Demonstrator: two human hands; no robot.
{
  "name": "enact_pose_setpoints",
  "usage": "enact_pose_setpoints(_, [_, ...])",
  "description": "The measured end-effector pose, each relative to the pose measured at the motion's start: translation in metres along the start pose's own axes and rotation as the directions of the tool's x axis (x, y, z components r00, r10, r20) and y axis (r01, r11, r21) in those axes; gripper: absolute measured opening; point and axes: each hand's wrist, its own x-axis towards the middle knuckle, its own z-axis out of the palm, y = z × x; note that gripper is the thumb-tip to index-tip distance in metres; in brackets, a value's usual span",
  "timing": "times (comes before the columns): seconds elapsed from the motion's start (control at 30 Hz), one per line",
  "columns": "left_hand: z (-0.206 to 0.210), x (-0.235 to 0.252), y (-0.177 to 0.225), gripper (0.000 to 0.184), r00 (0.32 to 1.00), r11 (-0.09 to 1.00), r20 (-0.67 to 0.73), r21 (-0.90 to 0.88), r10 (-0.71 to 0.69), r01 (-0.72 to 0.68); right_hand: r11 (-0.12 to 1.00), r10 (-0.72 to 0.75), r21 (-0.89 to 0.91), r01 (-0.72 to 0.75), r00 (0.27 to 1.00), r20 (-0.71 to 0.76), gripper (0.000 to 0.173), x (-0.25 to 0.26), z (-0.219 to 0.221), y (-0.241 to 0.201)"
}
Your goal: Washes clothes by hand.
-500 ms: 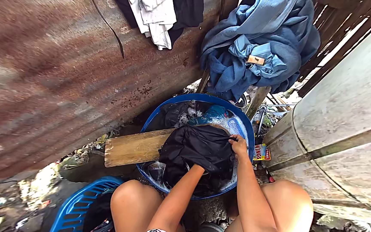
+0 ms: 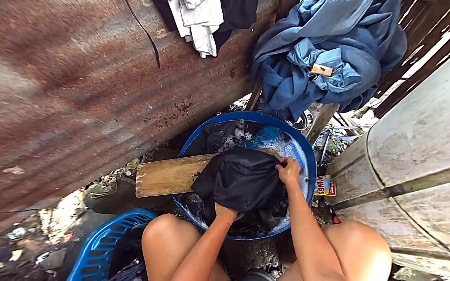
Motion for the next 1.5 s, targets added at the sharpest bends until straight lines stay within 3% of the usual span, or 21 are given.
enact_pose_setpoints(0.07, [-0.012, -0.009, 0.001, 0.046, 0.981, 0.995, 0.191, 0.083, 0.031, -0.047, 0.988, 0.007, -0.155, 0.016, 0.989, 0.15, 0.045, -0.008, 0.011, -0.004])
enact_pose_setpoints(0.13, [-0.038, -0.017, 0.001, 0.037, 0.904, 0.974, 0.418, 0.151, 0.091, -0.169, 0.953, -0.005, -0.297, 0.066, 0.98, 0.199, 0.053, -0.023, 0.027, 0.001])
enact_pose_setpoints(0.2, [-0.075, -0.025, 0.0, 0.038, 0.821, 0.942, 0.51, 0.061, 0.256, -0.331, 0.906, -0.026, -0.402, 0.129, 0.967, 0.252, 0.06, -0.031, 0.037, 0.004])
enact_pose_setpoints(0.27, [-0.115, -0.042, 0.004, 0.041, 0.839, 0.905, 0.353, -0.067, 0.415, -0.42, 0.888, 0.043, -0.439, 0.133, 0.929, 0.369, 0.065, -0.027, 0.031, -0.006])
enact_pose_setpoints(0.33, [-0.14, -0.041, 0.012, 0.04, 0.906, 0.905, 0.058, -0.097, 0.42, -0.414, 0.916, 0.089, -0.387, 0.102, 0.891, 0.446, 0.059, -0.011, 0.015, -0.016])
enact_pose_setpoints(0.4, [-0.132, -0.005, 0.015, 0.042, 0.881, 0.911, -0.31, -0.093, 0.357, -0.402, 0.955, 0.053, -0.296, 0.029, 0.963, 0.265, 0.043, 0.009, 0.001, -0.018])
enact_pose_setpoints(0.47, [-0.101, 0.04, 0.011, 0.059, 0.843, 0.949, -0.492, -0.097, 0.217, -0.301, 0.978, 0.061, -0.2, -0.058, 0.998, 0.006, 0.048, 0.024, -0.01, -0.014])
enact_pose_setpoints(0.53, [-0.059, 0.067, -0.005, 0.08, 0.912, 0.981, -0.406, -0.143, 0.061, -0.13, 0.979, 0.112, -0.164, -0.122, 0.991, -0.072, 0.065, 0.044, -0.017, -0.001])
enact_pose_setpoints(0.6, [-0.013, 0.072, -0.021, 0.086, 0.935, 0.989, -0.352, -0.148, -0.041, -0.012, 0.972, 0.181, -0.145, -0.185, 0.983, -0.038, 0.077, 0.058, -0.015, 0.021])
enact_pose_setpoints(0.7, [0.008, 0.07, -0.021, 0.086, 0.937, 0.993, -0.334, -0.097, -0.099, 0.071, 0.963, 0.217, -0.152, -0.222, 0.975, -0.045, 0.071, 0.06, -0.011, 0.03])
enact_pose_setpoints(0.8, [0.007, 0.072, -0.02, 0.088, 0.956, 0.995, -0.277, -0.066, -0.093, 0.078, 0.963, 0.159, -0.215, -0.161, 0.987, -0.024, 0.061, 0.055, -0.002, 0.026])
enact_pose_setpoints(0.87, [0.006, 0.076, -0.027, 0.09, 0.951, 0.99, -0.305, -0.142, -0.041, -0.002, 0.993, 0.117, -0.021, -0.118, 0.992, -0.037, 0.06, 0.055, 0.006, 0.023])
enact_pose_setpoints(0.93, [0.008, 0.077, -0.039, 0.086, 0.907, 0.927, -0.42, -0.352, -0.034, -0.129, 0.963, 0.151, 0.235, -0.131, 0.986, -0.067, 0.07, 0.053, 0.011, 0.018])
enact_pose_setpoints(0.97, [0.009, 0.075, -0.043, 0.08, 0.868, 0.868, -0.488, -0.465, -0.088, -0.174, 0.954, 0.174, 0.26, -0.152, 0.983, -0.063, 0.074, 0.053, 0.011, 0.017])
enact_pose_setpoints(1.07, [0.011, 0.069, -0.047, 0.058, 0.712, 0.811, -0.615, -0.575, -0.339, -0.111, 0.983, 0.182, -0.008, -0.181, 0.982, 0.055, 0.068, 0.057, -0.002, 0.011])
enact_pose_setpoints(1.13, [0.012, 0.063, -0.053, 0.049, 0.721, 0.816, -0.554, -0.577, -0.416, 0.028, 0.975, 0.156, -0.17, -0.144, 0.986, 0.06, 0.066, 0.054, -0.007, 0.004])
enact_pose_setpoints(1.27, [0.003, 0.067, -0.065, 0.044, 0.774, 0.811, -0.453, -0.57, -0.443, 0.131, 0.989, -0.042, -0.144, 0.035, 0.998, -0.047, 0.07, 0.009, 0.02, -0.055])
enact_pose_setpoints(1.33, [0.002, 0.071, -0.071, 0.042, 0.785, 0.802, -0.447, -0.588, -0.429, 0.103, 0.966, -0.216, -0.128, 0.224, 0.974, 0.072, 0.075, -0.035, 0.058, -0.096])
enact_pose_setpoints(1.4, [0.005, 0.074, -0.075, 0.038, 0.769, 0.783, -0.47, -0.619, -0.433, 0.062, 0.89, -0.393, -0.14, 0.435, 0.885, 0.25, 0.077, -0.074, 0.11, -0.119])
enact_pose_setpoints(1.47, [0.007, 0.076, -0.081, 0.034, 0.739, 0.776, -0.513, -0.63, -0.436, 0.021, 0.772, -0.481, -0.219, 0.596, 0.774, 0.411, 0.068, -0.086, 0.147, -0.119])
enact_pose_setpoints(1.5, [0.01, 0.076, -0.084, 0.031, 0.724, 0.784, -0.542, -0.621, -0.427, -0.003, 0.746, -0.469, -0.265, 0.61, 0.765, 0.441, 0.062, -0.08, 0.149, -0.111])
